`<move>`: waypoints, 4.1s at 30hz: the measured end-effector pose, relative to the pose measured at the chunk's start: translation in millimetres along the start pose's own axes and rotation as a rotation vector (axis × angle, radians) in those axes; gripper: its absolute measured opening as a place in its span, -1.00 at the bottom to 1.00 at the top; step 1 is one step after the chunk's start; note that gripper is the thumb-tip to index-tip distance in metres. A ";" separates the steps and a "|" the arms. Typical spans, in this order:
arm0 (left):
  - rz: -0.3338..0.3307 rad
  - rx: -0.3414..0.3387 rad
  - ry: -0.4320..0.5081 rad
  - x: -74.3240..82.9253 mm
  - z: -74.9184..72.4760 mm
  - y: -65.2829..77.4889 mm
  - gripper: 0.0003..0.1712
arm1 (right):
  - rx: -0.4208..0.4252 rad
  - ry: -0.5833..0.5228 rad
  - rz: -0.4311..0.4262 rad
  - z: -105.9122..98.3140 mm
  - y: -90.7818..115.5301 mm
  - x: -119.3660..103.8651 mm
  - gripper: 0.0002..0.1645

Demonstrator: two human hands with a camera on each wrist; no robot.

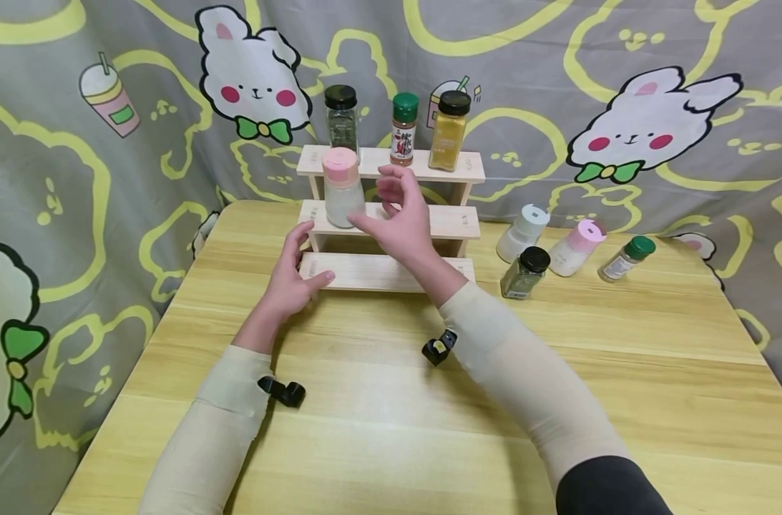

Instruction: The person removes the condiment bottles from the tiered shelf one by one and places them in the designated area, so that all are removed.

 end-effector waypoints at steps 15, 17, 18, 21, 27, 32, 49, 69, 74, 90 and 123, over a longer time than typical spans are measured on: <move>0.008 0.006 0.001 1.2 -1.5 -0.9 -0.03 | 0.016 0.020 0.007 20.7 -15.1 0.5 -0.09; 0.011 0.005 0.001 0.7 -1.5 -0.8 -0.03 | 0.019 0.024 0.005 23.0 -16.5 -0.1 -0.09; 0.011 0.005 0.003 0.1 -1.4 -0.9 -0.03 | 0.021 0.024 0.004 24.2 -17.0 -0.4 -0.09; 0.009 0.006 0.003 0.1 -1.3 -0.7 -0.03 | 0.030 0.029 0.003 26.6 -18.3 -1.1 -0.09; 0.021 0.004 0.007 0.4 -1.0 -1.7 -0.03 | 0.058 0.068 0.025 30.0 -20.7 1.2 -0.07; 0.017 0.004 0.011 -0.8 -1.1 -2.6 -0.03 | 0.083 0.098 0.053 31.8 -23.0 3.8 -0.09; -0.009 0.004 0.011 1.0 -1.2 -2.5 -0.03 | 0.107 0.127 0.091 33.6 -24.5 2.6 -0.15; -0.010 -0.002 0.000 2.0 -0.6 -0.1 -0.03 | 0.134 0.074 0.053 25.3 -5.3 -11.5 -0.16; -0.014 -0.004 -0.004 1.3 -0.3 0.0 -0.03 | 0.138 0.079 0.040 16.3 0.1 -16.2 -0.17; -0.041 -0.003 0.011 1.3 -0.2 0.6 -0.02 | 0.162 0.051 0.056 -5.9 18.3 -15.2 -0.18; -0.032 -0.011 0.009 0.3 1.0 -0.1 -0.02 | 0.227 0.021 0.002 -56.7 67.4 -19.1 -0.19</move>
Point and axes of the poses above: each hand's wrist, its own y-axis away from the middle knuckle, its own z-axis out of the palm, x = y × z, the point moved 8 cm from there along -y, towards the middle knuckle, and after that the axes turned 10 degrees about -x, right-handed, at the moved point
